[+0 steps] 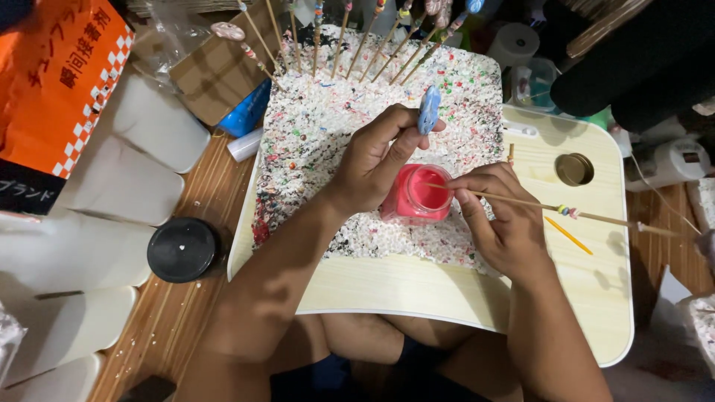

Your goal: Painting small decorative objects attached to sticks using a brush and pink paint

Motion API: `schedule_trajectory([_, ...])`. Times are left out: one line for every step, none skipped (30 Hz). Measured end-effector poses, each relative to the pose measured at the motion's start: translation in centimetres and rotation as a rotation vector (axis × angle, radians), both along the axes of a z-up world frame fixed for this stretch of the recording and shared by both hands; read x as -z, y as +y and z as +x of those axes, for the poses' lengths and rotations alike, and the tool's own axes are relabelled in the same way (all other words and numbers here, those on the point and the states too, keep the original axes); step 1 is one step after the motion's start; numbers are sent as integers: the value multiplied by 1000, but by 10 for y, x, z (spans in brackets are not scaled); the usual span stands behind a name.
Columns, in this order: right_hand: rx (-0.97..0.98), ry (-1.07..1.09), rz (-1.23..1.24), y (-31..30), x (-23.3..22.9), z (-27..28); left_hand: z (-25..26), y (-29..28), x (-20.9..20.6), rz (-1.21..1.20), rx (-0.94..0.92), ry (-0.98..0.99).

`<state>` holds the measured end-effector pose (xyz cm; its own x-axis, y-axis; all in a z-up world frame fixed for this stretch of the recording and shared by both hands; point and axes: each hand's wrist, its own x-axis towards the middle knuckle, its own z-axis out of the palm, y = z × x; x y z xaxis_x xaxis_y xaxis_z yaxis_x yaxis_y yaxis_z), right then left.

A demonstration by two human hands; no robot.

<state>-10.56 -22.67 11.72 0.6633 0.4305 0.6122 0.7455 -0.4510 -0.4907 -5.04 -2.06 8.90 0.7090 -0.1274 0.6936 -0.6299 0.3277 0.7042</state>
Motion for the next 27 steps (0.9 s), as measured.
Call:
schedule_trajectory([4, 1, 1, 1, -1, 1, 0, 1, -1, 1, 4, 1])
schedule_trajectory([4, -10, -6, 1, -1, 1, 0, 1, -2, 5, 5, 1])
schedule_trajectory([5, -19, -14, 2, -2, 1, -1, 2, -2, 8, 6, 3])
schedule_trajectory([9, -17, -14, 1, -1, 1, -1, 1, -1, 8, 10, 5])
schedule_trajectory([17, -6, -22, 0, -1, 1, -1, 1, -1, 6, 9, 3])
schedule_trajectory([26, 4, -30, 0, 0, 1, 0, 0, -1, 4, 8, 1])
schedule_trajectory([28, 5, -29, 0, 0, 1, -1, 0, -1, 4, 10, 2])
schedule_trajectory([30, 12, -24, 0, 0, 1, -1, 0, -1, 6, 6, 2])
schedule_trajectory([31, 17, -18, 0, 0, 1, -1, 0, -2, 8, 2, 1])
schedule_trajectory([32, 18, -18, 0, 0, 1, 0, 0, -1, 8, 3, 1])
schedule_trajectory([35, 27, -18, 0, 1, 1, 1, 0, 1, 2, 7, 3])
schedule_trajectory([37, 37, -19, 1, 1, 0, 1, 0, 2, -3, 10, 6])
schedule_trajectory([37, 38, -19, 0, 1, 1, 1, -1, 2, -4, 10, 6])
schedule_trajectory([36, 28, -24, 0, 2, 1, 1, 0, 2, -2, 11, 4])
schedule_trajectory([34, 18, -28, 0, 2, 2, 1, 0, 2, 1, 11, 2])
schedule_trajectory([34, 18, -28, 1, 1, 1, 1, 0, 2, 0, 11, 2])
schedule_trajectory([36, 15, -21, 2, 1, 1, 2, -1, 2, -2, 7, -2])
schedule_trajectory([39, 11, -14, 3, 0, 1, 2, -1, 3, -4, 2, -6])
schedule_trajectory([38, 11, -14, 4, -1, 1, 2, -1, 2, -4, 1, -6])
schedule_trajectory([42, 8, -15, 5, -1, 1, 2, -1, 2, -4, 1, -8])
schedule_trajectory([46, 6, -16, 5, -2, 1, 1, -1, 2, -3, 0, -9])
schedule_trajectory([45, 7, -16, 6, -2, 0, 1, -1, 2, -3, 0, -9])
schedule_trajectory([48, 10, -12, 6, -2, 0, 1, -1, 2, -3, -2, -12])
schedule_trajectory([50, 14, -9, 6, -2, 1, 1, -1, 2, -2, -4, -15])
schedule_trajectory([50, 14, -9, 7, -2, 1, 1, -1, 3, -2, -5, -15])
schedule_trajectory([49, 6, -9, 7, -2, 1, 1, -2, 3, -1, -4, -13])
schedule_trajectory([48, -2, -10, 8, -2, 1, 1, -2, 3, 0, -2, -11])
